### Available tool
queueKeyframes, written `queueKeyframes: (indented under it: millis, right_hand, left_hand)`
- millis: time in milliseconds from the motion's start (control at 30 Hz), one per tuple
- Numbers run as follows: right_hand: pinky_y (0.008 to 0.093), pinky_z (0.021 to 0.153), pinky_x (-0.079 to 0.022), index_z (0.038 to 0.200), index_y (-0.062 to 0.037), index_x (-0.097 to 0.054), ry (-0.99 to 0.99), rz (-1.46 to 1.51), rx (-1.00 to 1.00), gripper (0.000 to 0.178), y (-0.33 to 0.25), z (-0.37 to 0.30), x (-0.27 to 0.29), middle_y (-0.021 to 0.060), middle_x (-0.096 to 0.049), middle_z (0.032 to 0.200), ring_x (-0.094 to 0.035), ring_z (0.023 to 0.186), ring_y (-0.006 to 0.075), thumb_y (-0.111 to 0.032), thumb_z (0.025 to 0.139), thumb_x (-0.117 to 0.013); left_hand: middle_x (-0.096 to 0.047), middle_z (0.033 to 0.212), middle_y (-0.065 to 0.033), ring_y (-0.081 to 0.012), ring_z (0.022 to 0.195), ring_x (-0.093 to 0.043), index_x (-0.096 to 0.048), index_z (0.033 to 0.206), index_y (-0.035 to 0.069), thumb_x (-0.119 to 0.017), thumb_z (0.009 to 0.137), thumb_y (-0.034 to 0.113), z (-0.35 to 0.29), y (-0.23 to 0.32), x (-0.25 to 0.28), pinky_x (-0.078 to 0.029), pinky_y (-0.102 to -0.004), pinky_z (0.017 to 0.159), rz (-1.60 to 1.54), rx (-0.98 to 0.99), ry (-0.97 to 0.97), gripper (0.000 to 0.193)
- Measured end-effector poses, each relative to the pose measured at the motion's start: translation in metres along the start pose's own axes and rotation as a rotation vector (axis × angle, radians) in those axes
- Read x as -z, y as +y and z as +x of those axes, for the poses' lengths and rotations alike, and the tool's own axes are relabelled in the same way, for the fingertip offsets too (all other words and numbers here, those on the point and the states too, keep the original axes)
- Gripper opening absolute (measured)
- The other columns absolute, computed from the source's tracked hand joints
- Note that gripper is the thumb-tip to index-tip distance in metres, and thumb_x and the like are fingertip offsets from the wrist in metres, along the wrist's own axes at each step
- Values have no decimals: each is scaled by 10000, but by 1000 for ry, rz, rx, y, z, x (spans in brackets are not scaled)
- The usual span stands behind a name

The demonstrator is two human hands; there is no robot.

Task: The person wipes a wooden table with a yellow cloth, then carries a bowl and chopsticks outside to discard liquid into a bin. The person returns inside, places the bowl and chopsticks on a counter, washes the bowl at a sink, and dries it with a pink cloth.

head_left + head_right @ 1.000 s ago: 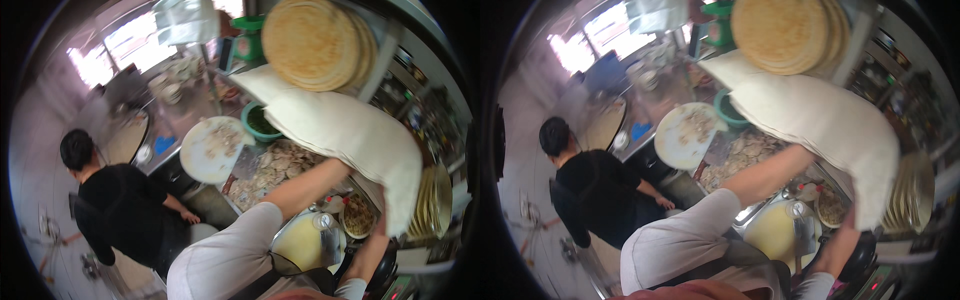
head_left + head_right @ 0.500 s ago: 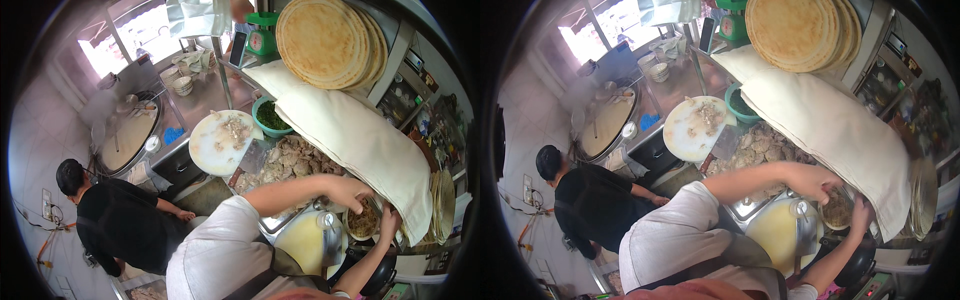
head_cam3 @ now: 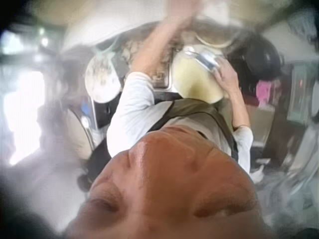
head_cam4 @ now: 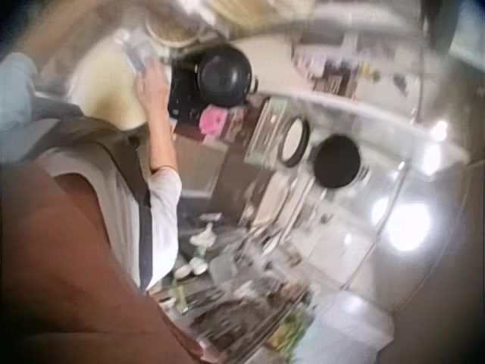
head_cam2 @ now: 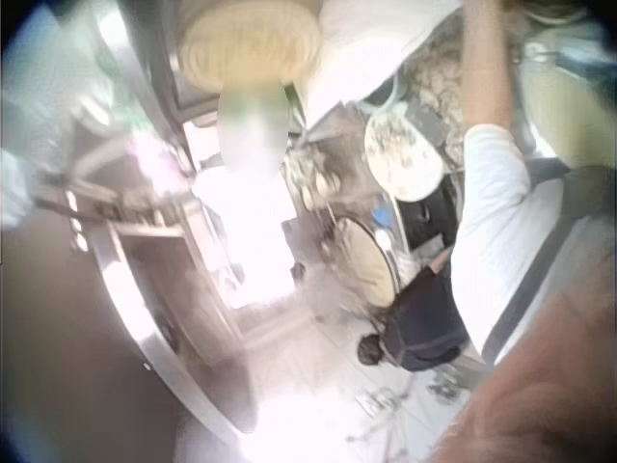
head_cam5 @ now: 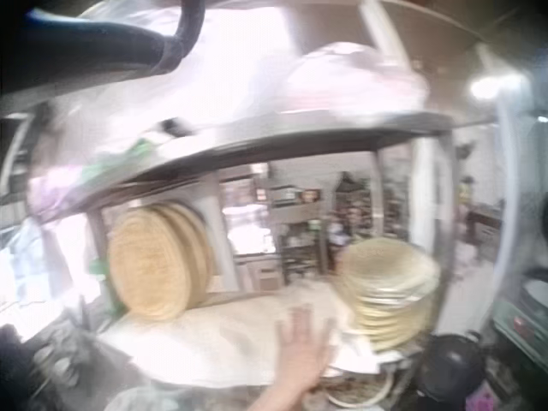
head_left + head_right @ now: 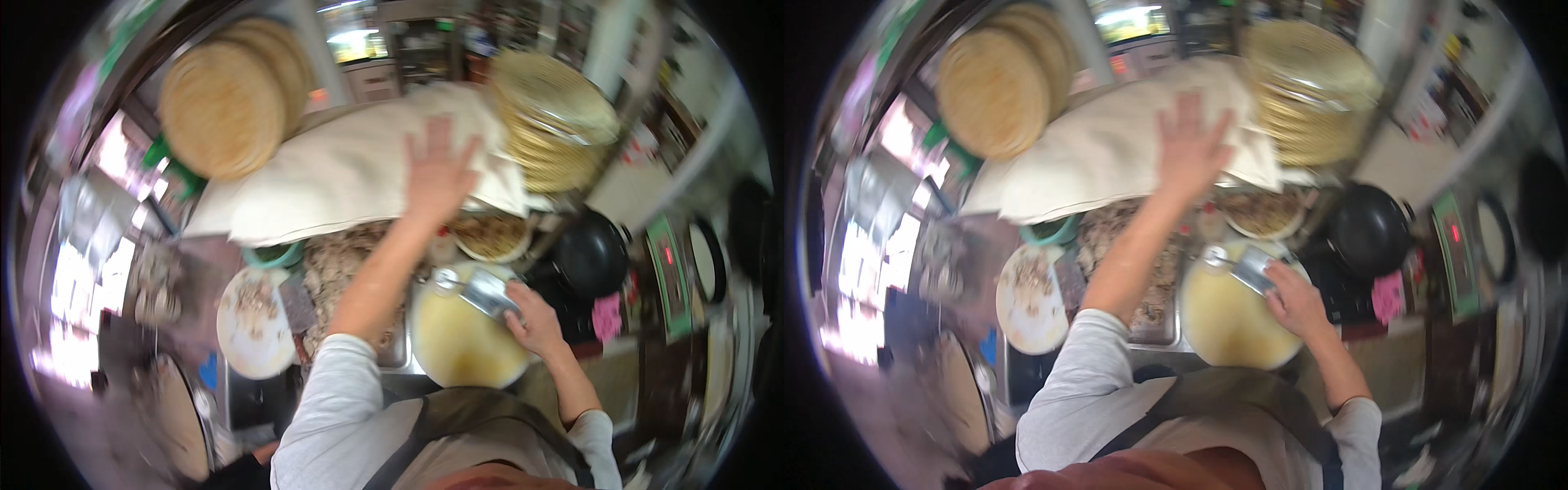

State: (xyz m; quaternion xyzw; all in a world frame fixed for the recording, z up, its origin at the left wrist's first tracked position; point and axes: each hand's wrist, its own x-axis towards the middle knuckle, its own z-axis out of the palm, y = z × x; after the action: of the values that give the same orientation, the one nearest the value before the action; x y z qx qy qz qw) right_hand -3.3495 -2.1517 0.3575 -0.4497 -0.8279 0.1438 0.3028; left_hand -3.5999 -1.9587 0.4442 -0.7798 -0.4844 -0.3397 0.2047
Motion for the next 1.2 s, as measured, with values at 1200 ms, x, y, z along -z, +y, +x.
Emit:
queueKeyframes:
  millis: [1200]
  right_hand:
    - [383, 749, -525, 1160, -9, -617, 569, 448, -1239, 257, 426, -698, 228, 115, -665, 927, -661, 797, 230, -153, 959, -547]
  left_hand:
    - [-574, 1320, -207, -376, 1197, -563, -509, 1375, 78, -605, 919, 373, -158, 821, -298, -453, -446, 1006, -671, -796, -1657, 552]
